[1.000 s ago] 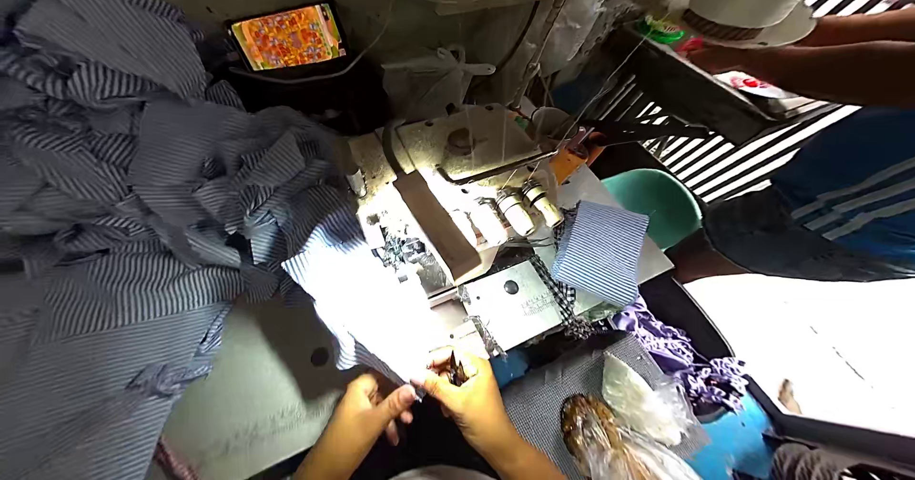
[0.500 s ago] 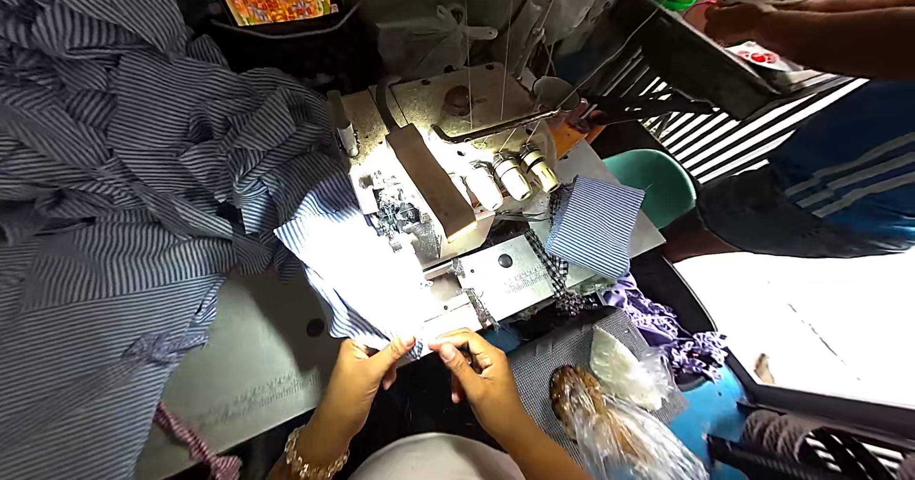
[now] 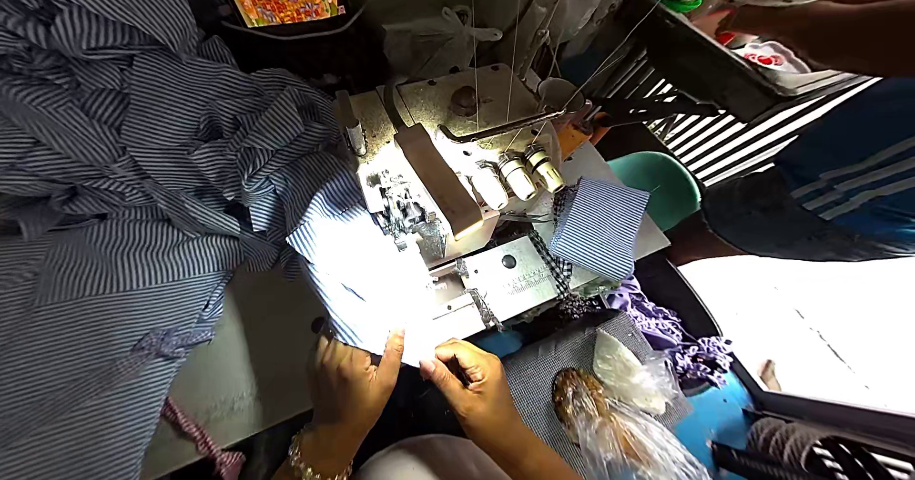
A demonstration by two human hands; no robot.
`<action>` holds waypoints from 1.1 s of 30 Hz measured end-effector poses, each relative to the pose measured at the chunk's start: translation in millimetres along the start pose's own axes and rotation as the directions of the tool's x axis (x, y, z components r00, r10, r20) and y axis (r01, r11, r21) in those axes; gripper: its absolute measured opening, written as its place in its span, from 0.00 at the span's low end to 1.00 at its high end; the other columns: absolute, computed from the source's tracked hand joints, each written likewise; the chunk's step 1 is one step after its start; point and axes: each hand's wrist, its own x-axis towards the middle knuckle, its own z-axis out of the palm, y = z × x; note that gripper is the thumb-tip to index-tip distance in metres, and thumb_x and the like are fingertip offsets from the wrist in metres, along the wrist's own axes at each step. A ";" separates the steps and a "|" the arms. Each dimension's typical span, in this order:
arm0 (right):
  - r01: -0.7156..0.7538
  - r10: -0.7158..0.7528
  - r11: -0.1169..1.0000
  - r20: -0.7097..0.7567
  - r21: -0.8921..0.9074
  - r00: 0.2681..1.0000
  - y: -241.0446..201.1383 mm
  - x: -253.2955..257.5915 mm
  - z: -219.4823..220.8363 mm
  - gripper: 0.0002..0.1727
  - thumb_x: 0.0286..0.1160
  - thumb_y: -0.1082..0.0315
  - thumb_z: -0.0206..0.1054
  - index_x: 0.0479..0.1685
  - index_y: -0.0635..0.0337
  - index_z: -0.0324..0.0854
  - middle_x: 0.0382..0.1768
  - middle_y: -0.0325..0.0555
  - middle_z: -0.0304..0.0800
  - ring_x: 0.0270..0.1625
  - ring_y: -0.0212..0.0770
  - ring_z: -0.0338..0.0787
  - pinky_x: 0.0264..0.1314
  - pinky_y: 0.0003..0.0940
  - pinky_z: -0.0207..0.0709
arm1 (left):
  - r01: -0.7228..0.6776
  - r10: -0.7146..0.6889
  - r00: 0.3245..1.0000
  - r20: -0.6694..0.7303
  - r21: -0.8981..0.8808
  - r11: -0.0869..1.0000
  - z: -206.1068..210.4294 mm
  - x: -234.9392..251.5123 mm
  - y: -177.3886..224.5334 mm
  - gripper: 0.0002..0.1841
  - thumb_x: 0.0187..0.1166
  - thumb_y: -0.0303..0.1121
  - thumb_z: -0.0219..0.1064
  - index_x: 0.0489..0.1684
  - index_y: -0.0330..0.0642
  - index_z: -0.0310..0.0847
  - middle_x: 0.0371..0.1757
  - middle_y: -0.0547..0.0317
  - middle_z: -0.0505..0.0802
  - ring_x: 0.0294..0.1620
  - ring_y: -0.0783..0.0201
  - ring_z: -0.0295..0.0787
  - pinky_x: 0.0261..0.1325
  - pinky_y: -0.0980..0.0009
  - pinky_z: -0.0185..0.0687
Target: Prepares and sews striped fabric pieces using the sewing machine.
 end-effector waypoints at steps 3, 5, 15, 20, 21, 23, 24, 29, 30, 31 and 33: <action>0.034 -0.034 0.999 -0.004 -0.025 0.999 -0.7 7.3 0.0 0.12 0.79 0.67 0.67 0.32 0.66 0.88 0.31 0.41 0.91 0.36 0.21 0.87 0.42 0.13 0.80 | -0.101 0.106 0.994 -0.026 0.148 0.984 -2.8 14.4 1.2 0.27 0.75 0.52 0.60 0.13 0.39 0.83 0.26 0.40 0.92 0.41 0.40 0.91 0.52 0.47 0.77; 0.035 -0.035 0.999 -0.015 -0.023 0.999 -1.6 15.6 -0.3 0.11 0.79 0.68 0.67 0.32 0.66 0.90 0.32 0.41 0.92 0.37 0.21 0.89 0.43 0.14 0.82 | -0.129 0.134 0.991 -0.014 0.177 0.976 -1.9 25.5 -1.1 0.27 0.73 0.54 0.60 0.12 0.39 0.80 0.26 0.39 0.91 0.42 0.36 0.90 0.54 0.42 0.73; 0.005 -0.019 0.996 -0.168 -0.084 0.986 1.1 92.8 10.6 0.12 0.64 0.70 0.70 0.15 0.56 0.77 0.16 0.27 0.74 0.21 0.15 0.71 0.25 0.13 0.64 | -0.079 0.036 0.974 0.225 0.183 0.980 6.6 81.1 -6.3 0.21 0.74 0.39 0.57 0.34 0.23 0.85 0.44 0.26 0.91 0.61 0.21 0.82 0.71 0.21 0.47; 0.060 -0.092 0.989 -0.250 -0.132 0.964 8.6 108.2 16.6 0.18 0.62 0.69 0.73 0.11 0.52 0.70 0.14 0.25 0.67 0.18 0.15 0.64 0.22 0.13 0.57 | -0.019 -0.068 0.913 0.401 0.209 0.978 12.2 112.3 -22.8 0.24 0.90 0.43 0.54 0.56 0.27 0.86 0.61 0.25 0.88 0.76 0.22 0.73 0.77 0.17 0.36; 0.069 -0.104 0.987 -0.247 -0.145 0.963 9.5 105.5 15.4 0.17 0.64 0.69 0.72 0.11 0.52 0.71 0.15 0.25 0.68 0.19 0.15 0.64 0.23 0.12 0.57 | -0.005 -0.091 0.909 0.406 0.230 0.973 14.6 118.5 -25.9 0.26 0.91 0.46 0.51 0.56 0.29 0.87 0.62 0.27 0.88 0.76 0.24 0.73 0.78 0.17 0.36; 0.037 -0.076 0.982 -0.211 -0.184 0.975 8.7 95.7 8.8 0.15 0.69 0.65 0.71 0.15 0.54 0.75 0.16 0.25 0.71 0.20 0.15 0.67 0.24 0.12 0.60 | 0.028 -0.162 0.884 0.437 0.298 0.954 16.7 130.6 -26.1 0.29 0.92 0.48 0.49 0.42 0.29 0.89 0.52 0.31 0.92 0.70 0.27 0.79 0.77 0.18 0.39; 0.006 -0.044 0.978 -0.177 -0.210 0.983 7.6 89.5 3.9 0.14 0.71 0.63 0.72 0.19 0.55 0.79 0.18 0.26 0.74 0.21 0.15 0.69 0.25 0.11 0.63 | 0.050 -0.204 0.864 0.460 0.326 0.944 16.7 135.5 -25.0 0.29 0.92 0.48 0.48 0.40 0.30 0.89 0.51 0.32 0.92 0.69 0.28 0.80 0.76 0.19 0.40; -0.035 0.076 0.918 0.090 -0.394 0.993 -7.1 57.1 -18.8 0.22 0.67 0.56 0.75 0.56 0.60 0.90 0.43 0.40 0.93 0.40 0.26 0.88 0.45 0.26 0.83 | 0.074 -0.200 0.896 0.397 0.310 0.948 22.4 136.1 -35.4 0.22 0.88 0.46 0.57 0.43 0.36 0.92 0.47 0.36 0.93 0.62 0.31 0.85 0.70 0.23 0.54; 0.002 0.058 0.936 0.158 -0.353 0.986 -13.8 52.2 -20.0 0.22 0.68 0.58 0.74 0.59 0.60 0.89 0.43 0.40 0.93 0.38 0.25 0.87 0.43 0.22 0.83 | 0.087 -0.183 0.914 0.362 0.267 0.960 24.1 133.5 -37.7 0.22 0.88 0.46 0.57 0.45 0.36 0.92 0.49 0.34 0.93 0.63 0.30 0.85 0.69 0.22 0.56; 0.050 0.015 0.965 0.245 -0.257 0.969 -22.6 48.7 -20.5 0.20 0.72 0.60 0.72 0.60 0.61 0.89 0.40 0.38 0.91 0.35 0.22 0.85 0.40 0.17 0.81 | 0.111 -0.181 0.924 0.336 0.217 0.970 25.3 130.1 -40.6 0.24 0.88 0.49 0.57 0.48 0.36 0.91 0.53 0.33 0.92 0.66 0.29 0.83 0.70 0.22 0.57; 0.095 -0.104 0.995 0.435 0.043 0.895 -47.3 44.6 -17.8 0.18 0.89 0.60 0.59 0.62 0.61 0.86 0.37 0.38 0.87 0.31 0.18 0.79 0.35 0.12 0.75 | 0.209 -0.224 0.913 0.341 0.081 0.975 19.1 120.6 -46.5 0.30 0.88 0.56 0.55 0.60 0.33 0.87 0.64 0.32 0.89 0.76 0.31 0.77 0.77 0.23 0.52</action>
